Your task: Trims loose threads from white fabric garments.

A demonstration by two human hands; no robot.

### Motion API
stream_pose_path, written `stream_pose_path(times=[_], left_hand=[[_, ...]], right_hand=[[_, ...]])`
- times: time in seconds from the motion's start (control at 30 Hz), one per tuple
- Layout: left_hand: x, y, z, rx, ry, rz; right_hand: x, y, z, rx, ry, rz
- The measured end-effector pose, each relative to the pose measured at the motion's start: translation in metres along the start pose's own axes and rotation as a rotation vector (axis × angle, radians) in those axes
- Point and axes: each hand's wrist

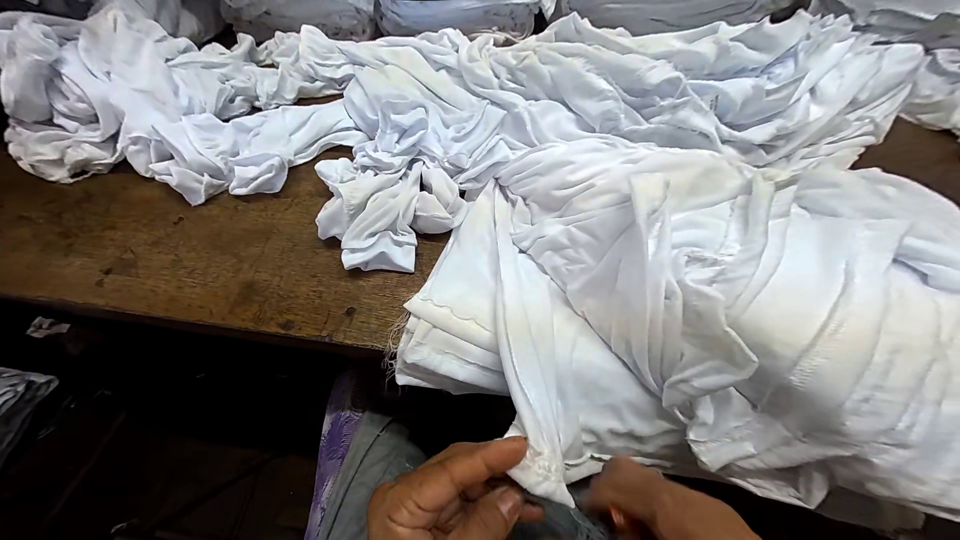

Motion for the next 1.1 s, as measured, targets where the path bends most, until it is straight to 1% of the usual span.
stream_pose_path(times=[0.07, 0.13, 0.23, 0.27, 0.3, 0.37, 0.47, 0.53, 0.6, 0.7, 0.77, 0.87, 1.0, 1.03, 1.1], left_hand=[[0.0, 0.003, 0.0, 0.072, 0.096, -0.043], [-0.002, 0.01, 0.0, 0.22, 0.335, -0.114], [-0.009, 0.029, 0.001, 0.499, 0.728, -0.197], [-0.01, 0.035, 0.003, 0.544, 0.82, -0.203], [-0.01, 0.04, 0.005, 0.552, 0.884, -0.208], [-0.006, 0.051, 0.012, 0.523, 0.876, -0.273], [-0.002, 0.063, 0.015, 0.423, 0.598, -0.404], [0.0, 0.067, 0.017, 0.308, 0.477, -0.388], [0.002, 0.07, 0.025, 0.149, 0.405, -0.357], [0.001, 0.074, 0.029, -0.008, 0.378, -0.328], [0.002, 0.074, 0.028, -0.046, 0.382, -0.305], [0.006, 0.072, 0.027, -0.044, 0.405, -0.309], [0.012, 0.074, 0.025, -0.047, 0.424, -0.35], [0.012, 0.074, 0.024, -0.049, 0.428, -0.348], [0.011, 0.073, 0.022, -0.064, 0.433, -0.332]], right_hand=[[0.006, 0.008, 0.004, 0.053, -0.077, 0.082], [0.01, 0.013, 0.006, 0.027, -0.046, 0.115], [0.001, 0.02, 0.008, -0.014, 0.08, 0.07], [-0.004, 0.021, 0.01, -0.016, 0.138, 0.046], [-0.009, 0.022, 0.013, -0.017, 0.185, 0.025], [-0.019, 0.024, 0.017, -0.004, 0.245, -0.002], [-0.032, 0.024, 0.021, 0.062, 0.315, 0.007], [-0.039, 0.024, 0.025, 0.116, 0.295, 0.036], [-0.045, 0.025, 0.03, 0.163, 0.238, 0.056], [-0.041, 0.027, 0.031, 0.202, 0.171, 0.053], [-0.036, 0.026, 0.027, 0.167, 0.139, 0.088], [-0.033, 0.027, 0.016, 0.019, 0.108, 0.086], [-0.021, 0.035, 0.01, -0.157, -0.091, 0.187], [-0.022, 0.038, 0.008, -0.182, -0.154, 0.191], [-0.025, 0.039, 0.003, -0.211, -0.29, 0.124]])
Point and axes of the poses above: each hand's wrist, its own y-axis towards the middle knuckle, its own x-axis out of the palm, z = x × y, and after that the axes turned 14 degrees about -y, right-handed
